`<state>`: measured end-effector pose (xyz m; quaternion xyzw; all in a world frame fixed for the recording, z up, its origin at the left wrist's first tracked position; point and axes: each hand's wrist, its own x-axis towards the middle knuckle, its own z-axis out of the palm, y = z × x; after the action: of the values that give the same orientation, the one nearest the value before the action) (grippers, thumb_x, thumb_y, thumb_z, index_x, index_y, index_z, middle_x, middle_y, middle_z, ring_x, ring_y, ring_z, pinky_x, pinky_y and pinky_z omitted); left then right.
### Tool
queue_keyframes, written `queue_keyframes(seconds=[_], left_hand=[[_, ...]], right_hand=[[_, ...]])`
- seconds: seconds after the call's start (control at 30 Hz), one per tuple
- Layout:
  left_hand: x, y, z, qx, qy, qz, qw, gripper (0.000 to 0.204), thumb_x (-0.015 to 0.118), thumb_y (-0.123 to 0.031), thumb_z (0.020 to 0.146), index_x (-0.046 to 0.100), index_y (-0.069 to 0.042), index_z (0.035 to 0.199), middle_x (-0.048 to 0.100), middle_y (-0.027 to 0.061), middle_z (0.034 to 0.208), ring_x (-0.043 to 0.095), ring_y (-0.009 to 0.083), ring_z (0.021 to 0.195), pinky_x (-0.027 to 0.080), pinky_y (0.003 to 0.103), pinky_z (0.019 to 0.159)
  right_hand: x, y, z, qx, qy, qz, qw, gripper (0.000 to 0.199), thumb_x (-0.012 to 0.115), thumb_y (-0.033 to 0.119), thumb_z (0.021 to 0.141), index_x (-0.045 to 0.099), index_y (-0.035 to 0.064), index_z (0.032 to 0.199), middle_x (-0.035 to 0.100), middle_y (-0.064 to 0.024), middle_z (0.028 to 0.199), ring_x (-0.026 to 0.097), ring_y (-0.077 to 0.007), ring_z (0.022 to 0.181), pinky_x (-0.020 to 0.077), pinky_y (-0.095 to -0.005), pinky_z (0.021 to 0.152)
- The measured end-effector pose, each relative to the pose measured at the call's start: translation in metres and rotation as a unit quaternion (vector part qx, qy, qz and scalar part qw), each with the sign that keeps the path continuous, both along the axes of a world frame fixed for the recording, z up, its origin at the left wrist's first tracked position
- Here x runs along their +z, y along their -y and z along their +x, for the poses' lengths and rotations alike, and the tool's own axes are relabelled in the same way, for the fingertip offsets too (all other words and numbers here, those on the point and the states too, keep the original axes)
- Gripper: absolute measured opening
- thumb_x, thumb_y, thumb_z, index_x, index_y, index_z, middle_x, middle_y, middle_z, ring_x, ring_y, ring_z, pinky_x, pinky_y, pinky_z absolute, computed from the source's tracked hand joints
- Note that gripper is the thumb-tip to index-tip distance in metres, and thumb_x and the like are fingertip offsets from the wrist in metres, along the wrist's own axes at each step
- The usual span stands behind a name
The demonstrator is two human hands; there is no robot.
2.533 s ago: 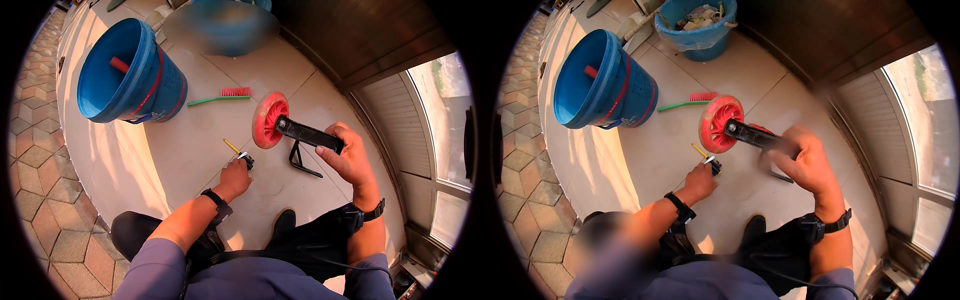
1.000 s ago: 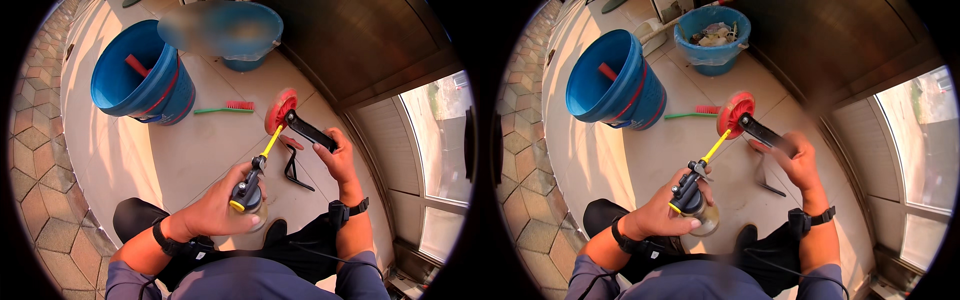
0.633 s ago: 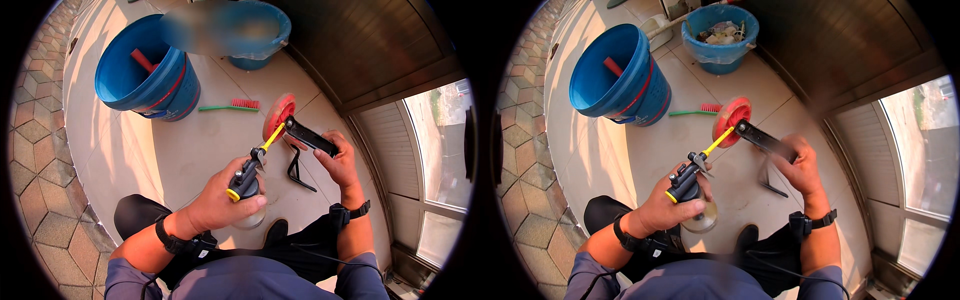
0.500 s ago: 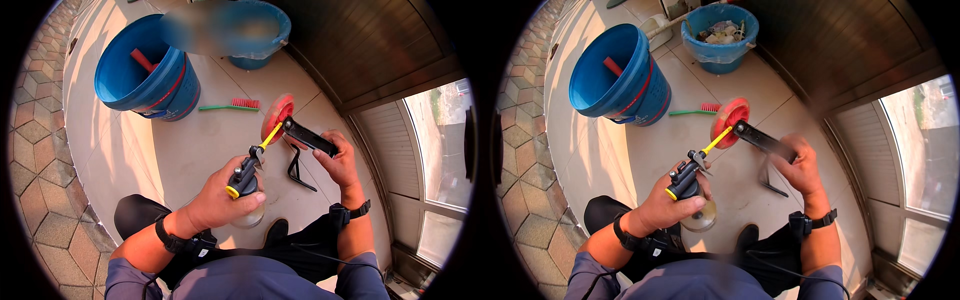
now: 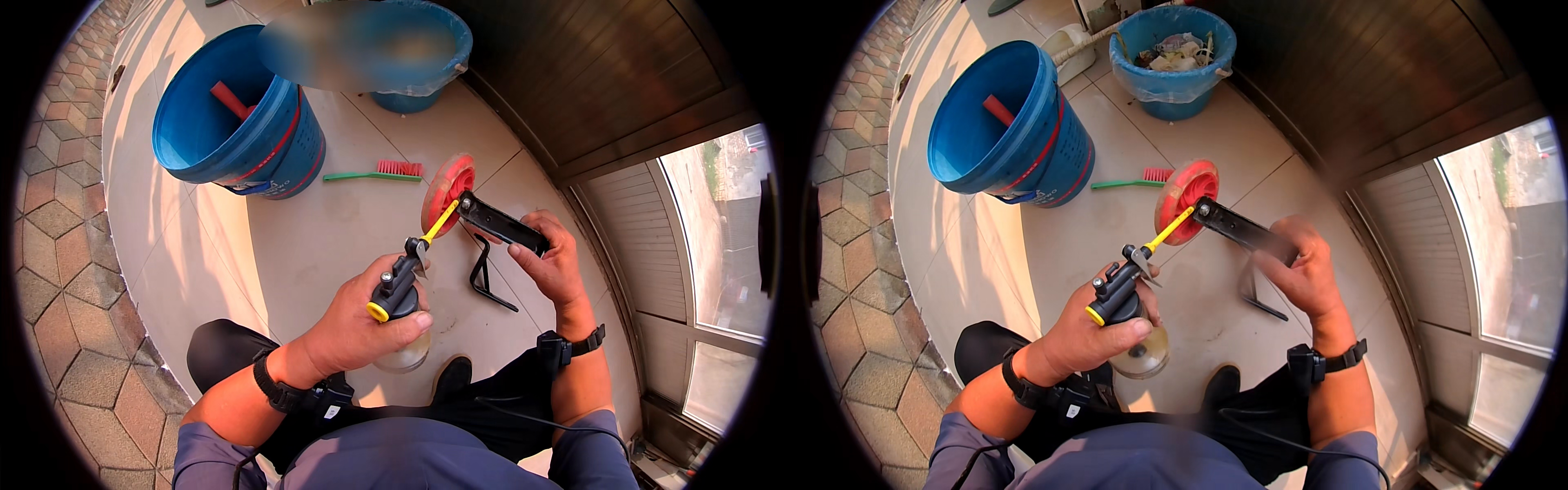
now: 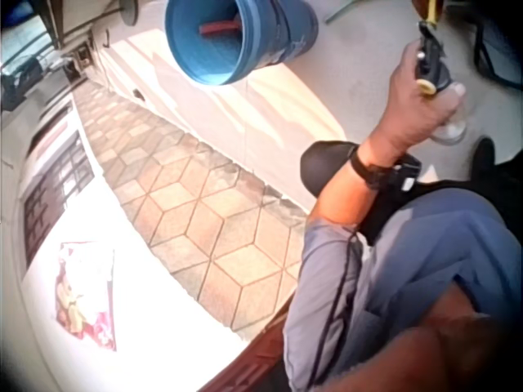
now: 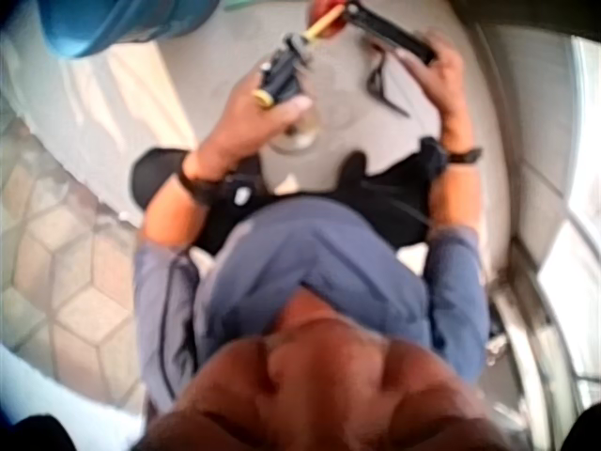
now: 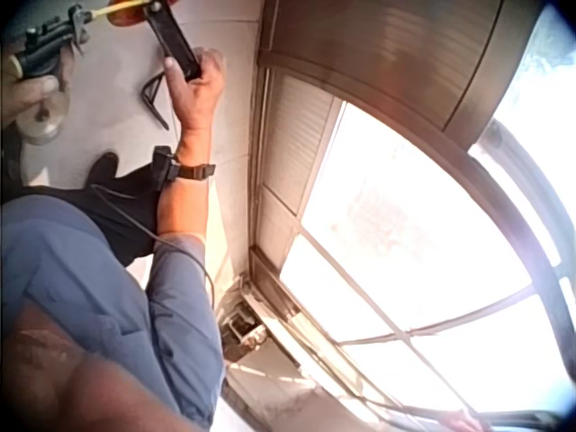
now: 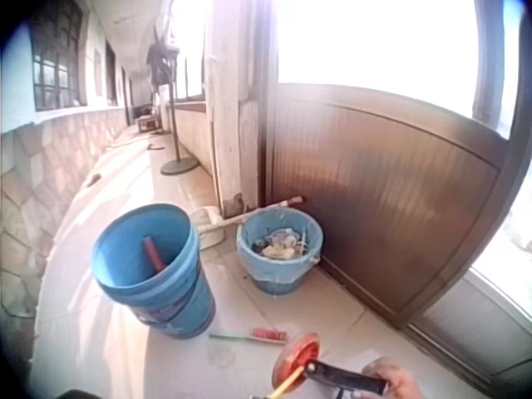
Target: The person applies lubricant from a spray bottle to the axle and bearings of a red scooter wheel, then spins the wheel to distribute the lubricant. The person repeats this process on a second wheel.
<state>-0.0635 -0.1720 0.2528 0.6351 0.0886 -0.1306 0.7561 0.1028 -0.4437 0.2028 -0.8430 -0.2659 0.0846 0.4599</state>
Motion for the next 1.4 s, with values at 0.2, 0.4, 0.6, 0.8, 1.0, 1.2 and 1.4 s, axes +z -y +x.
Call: queue_keyframes(seconds=[0.2,0.4,0.6,0.8,1.0,1.2,1.4], left_hand=[[-0.002,0.000,-0.001,0.010,-0.008,-0.021,1.000,0.049,0.075,-0.015,0.089,0.052,-0.002,0.131,0.063,-0.0022,0.093,0.055,0.0069,0.086,0.048,0.026,0.084],[-0.003,-0.001,0.001,0.010,-0.009,-0.026,1.000,0.048,0.074,-0.014,0.089,0.052,-0.001,0.129,0.064,-0.0022,0.093,0.056,0.0070,0.086,0.048,0.026,0.084],[-0.004,-0.003,0.003,0.008,-0.016,-0.021,1.000,0.047,0.075,-0.015,0.088,0.053,-0.001,0.128,0.064,-0.0020,0.092,0.056,0.0072,0.085,0.048,0.026,0.083],[-0.006,-0.005,0.006,0.002,-0.017,-0.010,1.000,0.047,0.074,-0.015,0.088,0.054,-0.001,0.128,0.064,-0.0019,0.092,0.056,0.0072,0.085,0.048,0.026,0.084],[-0.007,-0.005,0.008,0.007,-0.008,0.005,1.000,0.048,0.075,-0.015,0.087,0.054,-0.001,0.128,0.064,-0.0014,0.092,0.057,0.0082,0.086,0.049,0.027,0.085],[-0.008,-0.006,0.010,0.009,-0.006,0.005,1.000,0.048,0.076,-0.016,0.086,0.054,-0.001,0.127,0.065,-0.0008,0.092,0.057,0.0085,0.086,0.049,0.027,0.085],[-0.010,-0.006,0.011,0.006,-0.011,0.014,1.000,0.048,0.076,-0.015,0.086,0.055,-0.002,0.126,0.065,-0.0001,0.092,0.058,0.0090,0.086,0.049,0.028,0.084]], right_hand=[[-0.001,0.000,0.001,0.011,0.002,0.005,1.000,0.024,0.078,0.008,0.074,0.066,0.0002,0.094,0.058,-0.0046,0.088,0.056,-0.0157,0.075,0.0449,-0.0280,0.067],[-0.003,-0.001,0.003,0.018,0.006,0.005,1.000,0.025,0.078,0.008,0.074,0.066,0.0001,0.094,0.058,-0.0047,0.089,0.056,-0.0161,0.075,0.0449,-0.0281,0.067],[-0.003,-0.002,0.005,0.022,0.003,-0.001,1.000,0.024,0.078,0.008,0.075,0.065,0.0007,0.093,0.056,-0.0038,0.087,0.055,-0.0149,0.074,0.0442,-0.0280,0.066],[-0.004,-0.004,0.007,0.020,-0.013,-0.008,1.000,0.022,0.077,0.008,0.075,0.064,0.0011,0.092,0.054,-0.0023,0.085,0.053,-0.0135,0.073,0.0432,-0.0272,0.066],[-0.006,-0.005,0.008,0.020,-0.021,0.003,1.000,0.022,0.077,0.008,0.076,0.064,0.0016,0.093,0.053,-0.0018,0.085,0.052,-0.0131,0.074,0.0427,-0.0269,0.066],[-0.008,-0.004,0.010,0.019,-0.032,0.003,0.999,0.022,0.077,0.009,0.077,0.064,0.0016,0.093,0.053,-0.0017,0.085,0.052,-0.0134,0.074,0.0428,-0.0272,0.067],[-0.008,-0.006,0.010,0.017,-0.040,0.009,0.999,0.022,0.077,0.008,0.077,0.064,0.0018,0.093,0.052,-0.0015,0.085,0.052,-0.0130,0.074,0.0419,-0.0267,0.067]])
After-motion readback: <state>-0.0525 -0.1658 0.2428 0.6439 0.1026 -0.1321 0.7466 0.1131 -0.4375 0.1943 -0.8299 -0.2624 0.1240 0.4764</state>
